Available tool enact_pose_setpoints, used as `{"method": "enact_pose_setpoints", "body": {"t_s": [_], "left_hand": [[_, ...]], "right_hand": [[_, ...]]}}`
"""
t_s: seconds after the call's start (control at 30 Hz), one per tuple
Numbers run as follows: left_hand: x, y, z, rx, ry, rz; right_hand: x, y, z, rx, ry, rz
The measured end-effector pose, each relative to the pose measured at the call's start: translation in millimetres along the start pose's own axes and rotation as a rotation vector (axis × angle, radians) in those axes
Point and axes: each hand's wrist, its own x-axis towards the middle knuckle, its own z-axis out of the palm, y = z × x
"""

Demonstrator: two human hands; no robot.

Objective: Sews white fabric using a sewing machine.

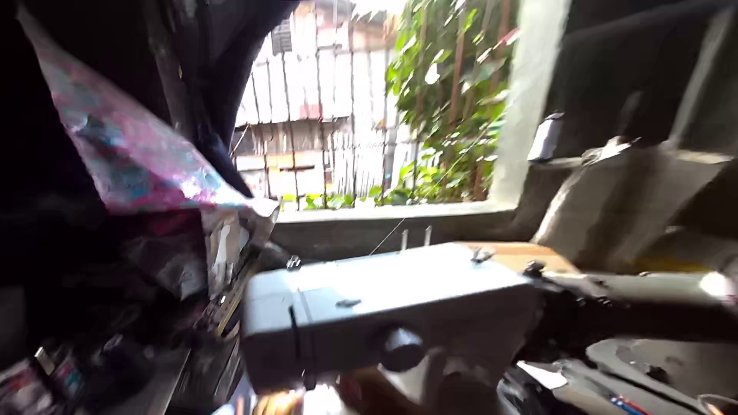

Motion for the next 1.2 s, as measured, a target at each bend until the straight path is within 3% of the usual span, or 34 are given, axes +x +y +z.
{"method": "enact_pose_setpoints", "body": {"t_s": [0.1,0.27,0.5,0.63,0.7,0.83,1.1,1.2], "left_hand": [[-8.3,-23.9,22.1,-0.019,0.121,0.06],[-8.8,-25.3,23.2,-0.077,0.097,0.018],[-10.6,-27.0,29.8,-0.106,0.221,0.073],[-11.4,-25.7,27.7,-0.099,0.216,0.074],[-11.4,-24.9,27.3,-0.086,0.217,0.076],[-12.2,-24.2,27.3,-0.086,0.21,0.069],[-12.2,-24.9,29.8,-0.071,0.243,0.081],[-12.6,-24.5,28.4,-0.078,0.228,0.073]], "right_hand": [[28.1,3.7,-13.0,0.009,-0.231,0.263],[47.6,-28.2,-6.3,-0.096,-0.253,0.395],[41.8,-12.4,12.6,-0.252,-0.083,0.287],[43.3,-25.5,5.3,-0.283,-0.211,0.406],[41.7,-24.5,7.6,-0.292,-0.189,0.415],[30.0,-4.7,20.3,-0.386,0.015,0.202],[24.3,-3.2,24.9,-0.472,0.072,0.135],[22.3,-0.7,24.1,-0.386,0.059,0.158]]}}
